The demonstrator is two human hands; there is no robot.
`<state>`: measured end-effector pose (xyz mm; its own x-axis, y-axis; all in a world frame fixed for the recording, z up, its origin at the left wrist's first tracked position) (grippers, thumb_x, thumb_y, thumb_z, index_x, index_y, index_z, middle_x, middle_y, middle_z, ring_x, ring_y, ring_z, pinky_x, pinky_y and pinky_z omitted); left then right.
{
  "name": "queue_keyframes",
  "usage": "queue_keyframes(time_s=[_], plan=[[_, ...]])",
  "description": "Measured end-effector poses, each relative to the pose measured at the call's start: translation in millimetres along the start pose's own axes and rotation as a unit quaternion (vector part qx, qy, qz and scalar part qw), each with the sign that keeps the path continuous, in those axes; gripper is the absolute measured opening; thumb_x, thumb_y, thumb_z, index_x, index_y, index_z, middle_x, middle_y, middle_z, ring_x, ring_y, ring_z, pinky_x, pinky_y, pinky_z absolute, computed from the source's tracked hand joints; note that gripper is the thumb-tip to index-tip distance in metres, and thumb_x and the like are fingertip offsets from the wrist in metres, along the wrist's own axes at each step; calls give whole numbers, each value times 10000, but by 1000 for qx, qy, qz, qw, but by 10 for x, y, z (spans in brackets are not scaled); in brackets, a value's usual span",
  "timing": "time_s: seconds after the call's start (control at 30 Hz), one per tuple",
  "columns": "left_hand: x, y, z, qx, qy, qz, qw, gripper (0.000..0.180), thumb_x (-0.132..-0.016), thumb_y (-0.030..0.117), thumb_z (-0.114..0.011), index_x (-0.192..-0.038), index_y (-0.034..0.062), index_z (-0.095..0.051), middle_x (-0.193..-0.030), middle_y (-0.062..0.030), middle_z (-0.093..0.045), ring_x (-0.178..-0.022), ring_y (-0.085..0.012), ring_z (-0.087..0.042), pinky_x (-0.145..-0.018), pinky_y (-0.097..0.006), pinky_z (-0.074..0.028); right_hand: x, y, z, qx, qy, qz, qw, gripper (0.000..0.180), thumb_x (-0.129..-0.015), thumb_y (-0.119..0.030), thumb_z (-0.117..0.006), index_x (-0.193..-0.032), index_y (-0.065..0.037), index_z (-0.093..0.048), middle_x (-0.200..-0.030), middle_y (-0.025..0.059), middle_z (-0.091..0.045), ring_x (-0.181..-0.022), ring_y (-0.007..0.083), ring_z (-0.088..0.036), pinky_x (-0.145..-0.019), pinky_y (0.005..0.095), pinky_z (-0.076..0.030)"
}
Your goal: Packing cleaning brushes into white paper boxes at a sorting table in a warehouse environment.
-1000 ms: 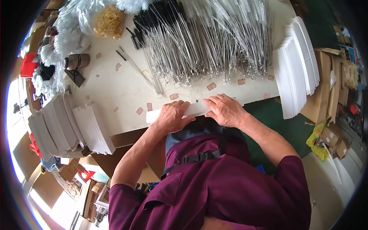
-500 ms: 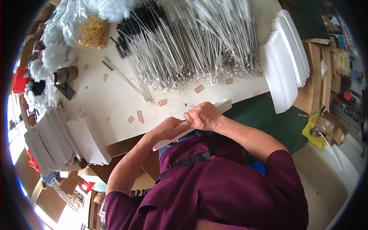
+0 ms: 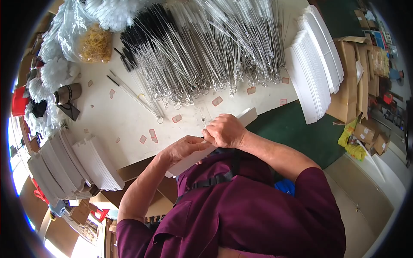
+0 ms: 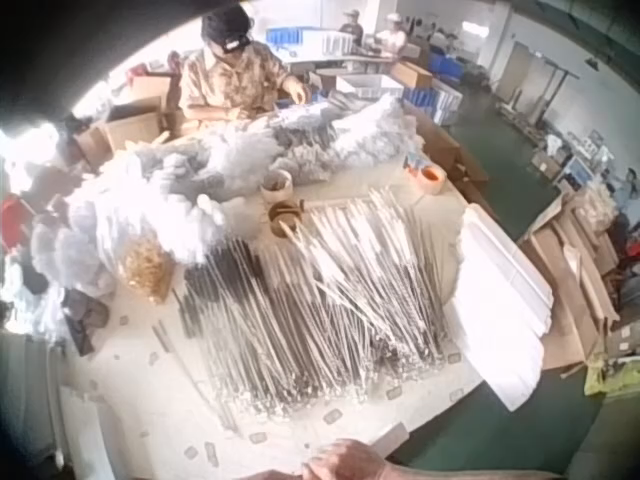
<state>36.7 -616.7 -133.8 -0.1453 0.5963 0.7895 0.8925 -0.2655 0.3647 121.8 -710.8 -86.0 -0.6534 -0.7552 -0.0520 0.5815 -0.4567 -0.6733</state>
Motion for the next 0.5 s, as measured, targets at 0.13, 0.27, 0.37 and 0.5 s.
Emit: queue_keyframes(time_s=[0.13, 0.27, 0.37, 0.5], plan=[[-68, -55, -9, 0, -5, -32, 999, 361, -990, 362, -629, -1033, 13, -706, -834, -39, -677, -721, -107, -645, -662, -282, -514, 18, -71, 34, 1, 22, 32, 999, 291, -883, -212, -635, -617, -101, -590, -574, 65, -603, -581, 257, -627, -642, 385, -511], [-189, -95, 181, -178, 89, -65, 978, 382, -946, 397, -656, -893, 25, -726, -684, 2, -641, -657, -59, -564, -555, -273, -416, 40, 10, 26, -1, 39, 14, 999, 276, -878, -206, -639, -628, -102, -581, -579, 61, -591, -587, 253, -617, -651, 380, -502], [-178, -7, 166, -154, 79, -74, 982, 414, -936, 416, -655, -900, 10, -724, -658, 4, -636, -630, -49, -540, -524, -281, -376, 44, 55, 12, -3, 37, 6, 999, 276, -873, -205, -642, -625, -102, -575, -580, 63, -590, -589, 253, -621, -646, 385, -499], [-103, 187, 170, -135, 73, -58, 986, 417, -940, 419, -652, -930, 10, -731, -677, 4, -643, -622, -61, -561, -547, -273, -414, 14, 125, -31, 8, 27, -4, 1000, 272, -860, -199, -649, -618, -101, -572, -575, 66, -588, -587, 255, -625, -638, 388, -496]])
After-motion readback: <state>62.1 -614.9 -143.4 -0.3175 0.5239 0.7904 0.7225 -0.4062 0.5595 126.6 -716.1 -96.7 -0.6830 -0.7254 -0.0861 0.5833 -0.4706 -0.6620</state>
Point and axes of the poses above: each hand's wrist, its own x-axis away from the middle knuckle, its own z-axis out of the back of the hand, y = z × x, the point moved 9 cm from there along -x, towards the middle knuckle
